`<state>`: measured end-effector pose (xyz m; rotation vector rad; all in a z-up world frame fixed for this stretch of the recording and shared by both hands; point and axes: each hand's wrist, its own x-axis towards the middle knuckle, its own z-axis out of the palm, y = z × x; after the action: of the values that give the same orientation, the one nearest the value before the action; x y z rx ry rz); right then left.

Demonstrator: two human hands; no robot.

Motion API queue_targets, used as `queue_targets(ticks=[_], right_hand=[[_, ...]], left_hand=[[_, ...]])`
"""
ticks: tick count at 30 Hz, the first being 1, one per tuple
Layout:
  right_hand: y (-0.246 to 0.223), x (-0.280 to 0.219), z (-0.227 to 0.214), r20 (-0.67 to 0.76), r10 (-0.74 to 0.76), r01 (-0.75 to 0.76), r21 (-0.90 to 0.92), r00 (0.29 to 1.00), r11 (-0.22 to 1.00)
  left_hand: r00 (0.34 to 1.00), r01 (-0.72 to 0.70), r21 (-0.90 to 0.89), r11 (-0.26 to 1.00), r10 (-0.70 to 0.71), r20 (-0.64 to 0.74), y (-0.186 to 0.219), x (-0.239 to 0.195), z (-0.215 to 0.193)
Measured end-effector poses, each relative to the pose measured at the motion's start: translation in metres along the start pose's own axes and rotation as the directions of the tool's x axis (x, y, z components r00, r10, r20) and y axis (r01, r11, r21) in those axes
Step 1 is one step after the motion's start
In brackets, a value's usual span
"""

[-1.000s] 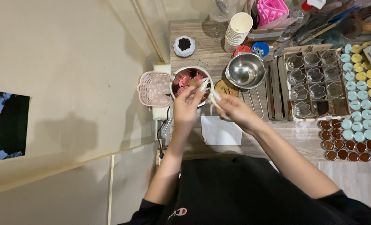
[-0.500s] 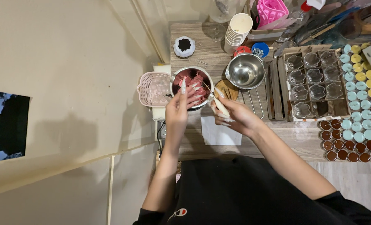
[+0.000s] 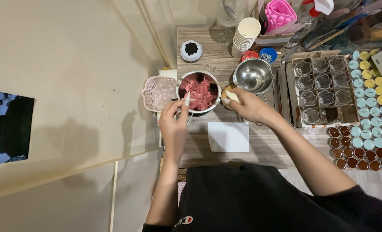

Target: The person prepares candle materials by placing wax chunks into a pot, stirs the material with a tool, and organizes various candle containers on a workspace.

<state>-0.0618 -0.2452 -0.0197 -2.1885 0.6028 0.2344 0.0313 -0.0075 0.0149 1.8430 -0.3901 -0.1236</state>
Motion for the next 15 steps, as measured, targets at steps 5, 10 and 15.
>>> queue_targets(ticks=[5, 10, 15], right_hand=[[-0.021, 0.016, -0.006, 0.016, -0.108, 0.109, -0.219, 0.994, 0.97], [-0.052, 0.029, -0.01, -0.088, -0.181, 0.119, -0.471, 0.98, 0.874], [-0.052, 0.055, 0.018, -0.113, -0.321, 0.142, -0.726, 0.94, 0.673]], left_hand=[[1.0, 0.023, -0.041, 0.999, -0.022, 0.006, 0.002, -0.006, -0.008], [0.996, 0.081, -0.014, 0.997, -0.081, -0.024, -0.005, -0.012, -0.014], [0.996, 0.075, -0.005, 0.997, -0.075, -0.041, -0.013, -0.016, -0.015]])
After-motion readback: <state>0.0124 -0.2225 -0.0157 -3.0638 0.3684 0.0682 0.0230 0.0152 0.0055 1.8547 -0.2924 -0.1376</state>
